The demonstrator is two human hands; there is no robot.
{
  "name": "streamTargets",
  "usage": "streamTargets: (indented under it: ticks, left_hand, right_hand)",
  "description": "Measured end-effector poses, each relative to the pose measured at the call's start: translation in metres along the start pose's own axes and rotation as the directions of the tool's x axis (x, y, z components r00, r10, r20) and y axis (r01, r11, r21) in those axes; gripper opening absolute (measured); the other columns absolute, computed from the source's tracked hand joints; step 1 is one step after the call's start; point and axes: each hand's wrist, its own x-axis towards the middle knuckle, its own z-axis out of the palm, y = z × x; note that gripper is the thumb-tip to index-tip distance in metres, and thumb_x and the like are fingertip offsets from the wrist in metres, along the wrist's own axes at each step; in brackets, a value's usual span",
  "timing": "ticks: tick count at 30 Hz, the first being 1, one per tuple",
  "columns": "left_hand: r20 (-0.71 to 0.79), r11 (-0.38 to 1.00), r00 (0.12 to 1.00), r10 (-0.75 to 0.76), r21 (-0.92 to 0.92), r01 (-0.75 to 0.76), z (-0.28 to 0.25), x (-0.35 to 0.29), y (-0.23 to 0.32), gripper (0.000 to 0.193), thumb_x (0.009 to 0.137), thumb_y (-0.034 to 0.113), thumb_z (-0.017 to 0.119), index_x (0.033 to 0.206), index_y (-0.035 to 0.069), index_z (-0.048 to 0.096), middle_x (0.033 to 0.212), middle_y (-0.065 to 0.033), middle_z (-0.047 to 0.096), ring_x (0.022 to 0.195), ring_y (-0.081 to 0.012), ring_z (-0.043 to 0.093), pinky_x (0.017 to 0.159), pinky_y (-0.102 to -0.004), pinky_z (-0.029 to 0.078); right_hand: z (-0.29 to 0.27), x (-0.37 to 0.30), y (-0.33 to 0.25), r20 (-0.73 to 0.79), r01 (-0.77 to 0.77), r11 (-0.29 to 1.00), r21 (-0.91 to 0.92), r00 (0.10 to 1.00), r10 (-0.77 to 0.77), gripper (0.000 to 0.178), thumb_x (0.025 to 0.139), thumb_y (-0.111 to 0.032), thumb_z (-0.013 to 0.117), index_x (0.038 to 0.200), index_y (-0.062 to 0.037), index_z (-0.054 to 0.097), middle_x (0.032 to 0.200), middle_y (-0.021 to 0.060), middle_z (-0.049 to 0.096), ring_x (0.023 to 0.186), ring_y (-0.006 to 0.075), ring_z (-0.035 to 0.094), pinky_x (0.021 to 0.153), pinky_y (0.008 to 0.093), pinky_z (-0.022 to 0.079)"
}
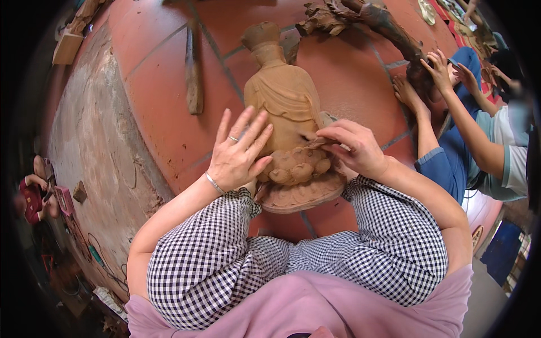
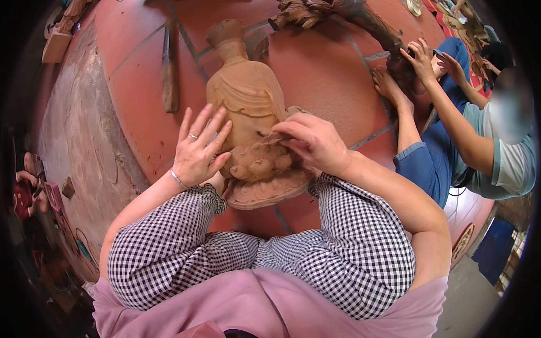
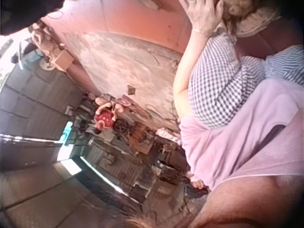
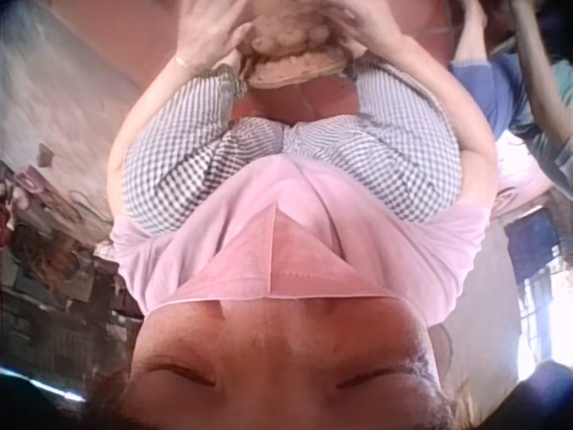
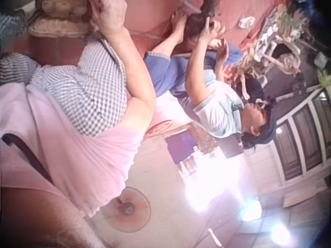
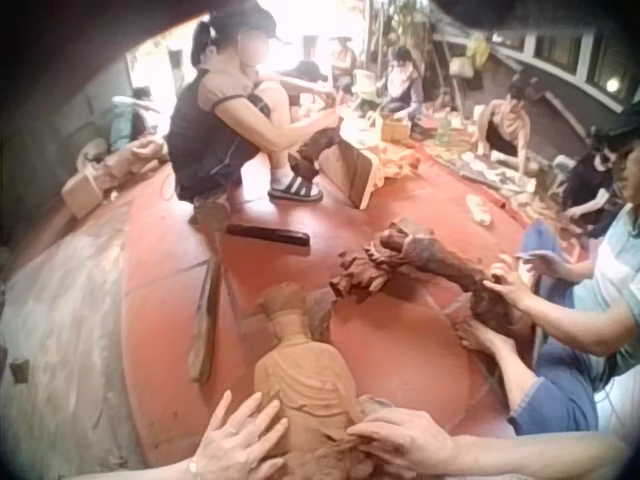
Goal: The person carves a wooden sculpture by hand, shaping the base and details. They then use a rotary power tool to refine the carved sections, focusing on the lower part of the figure.
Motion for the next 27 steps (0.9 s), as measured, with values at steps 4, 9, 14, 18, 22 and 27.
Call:
streamTargets:
  ticks: [4,9,14,18,22,27]
  left_hand:
    - [-0.114,0.992,0.988,-0.108,0.048,0.114,-0.002,-0.001,0.001,0.057,0.078,0.024,0.073,0.130,0.005,0.065,0.145,-0.0150,0.053,0.142,-0.0328,0.043,0.122,-0.0558,0.022]
    - [-0.204,0.987,0.976,0.070,-0.124,-0.097,0.006,0.007,0.003,0.050,0.073,0.015,0.076,0.122,0.005,0.068,0.107,-0.0069,0.064,0.104,-0.0248,0.061,0.107,-0.0480,0.045]
    - [-0.271,0.965,0.960,0.075,-0.222,-0.138,0.016,0.009,-0.003,0.019,0.077,0.013,0.076,0.092,0.007,0.066,0.077,-0.0048,0.059,0.077,-0.0233,0.058,0.078,-0.0400,0.051]
    - [-0.278,0.928,0.948,-0.157,-0.371,0.045,0.023,0.003,-0.006,0.019,0.090,0.015,0.065,0.079,0.008,0.052,0.056,-0.0093,0.050,0.048,-0.0286,0.055,0.047,-0.0433,0.044]
    - [-0.296,0.764,0.761,-0.578,-0.524,0.377,0.013,-0.008,-0.022,0.038,0.087,0.000,0.053,0.123,0.009,0.054,0.093,-0.0133,0.067,0.081,-0.0328,0.069,0.068,-0.0431,0.057]
    - [-0.375,0.620,0.522,-0.766,-0.644,0.447,0.041,-0.031,-0.049,0.036,0.089,0.005,0.053,0.125,0.005,0.055,0.111,-0.0150,0.064,0.104,-0.0312,0.065,0.090,-0.0425,0.053]
  right_hand:
    - [-0.005,0.000,0.002,-0.059,-0.101,0.994,-0.046,0.993,0.098,0.038,0.078,0.004,0.071,0.114,-0.0071,0.067,0.097,0.0085,0.064,0.082,0.0281,0.067,0.070,0.0349,0.057]
    - [-0.011,0.020,0.010,-0.009,-0.160,0.987,-0.025,0.987,0.160,0.038,0.079,0.003,0.069,0.115,-0.0100,0.067,0.094,0.0107,0.062,0.079,0.0281,0.066,0.068,0.0368,0.055]
    - [-0.008,0.074,0.021,-0.033,-0.056,0.985,-0.164,0.998,0.052,0.038,0.082,0.003,0.066,0.118,-0.0097,0.068,0.092,0.0119,0.059,0.077,0.0319,0.062,0.068,0.0412,0.052]
    - [0.002,0.111,0.038,0.075,0.144,0.945,-0.293,0.989,-0.128,0.048,0.082,0.005,0.065,0.127,-0.0098,0.067,0.097,0.0131,0.060,0.083,0.0325,0.064,0.073,0.0400,0.054]
    - [0.032,0.079,0.060,-0.024,0.057,0.998,-0.035,0.998,-0.058,0.041,0.088,0.014,0.057,0.127,0.0009,0.065,0.101,0.0147,0.060,0.093,0.0298,0.064,0.082,0.0329,0.053]
    - [0.026,-0.058,0.126,0.005,-0.428,0.893,0.137,0.902,0.432,0.029,0.099,0.001,0.057,0.128,0.0009,0.052,0.113,0.0091,0.062,0.106,0.0150,0.060,0.092,0.0278,0.049]
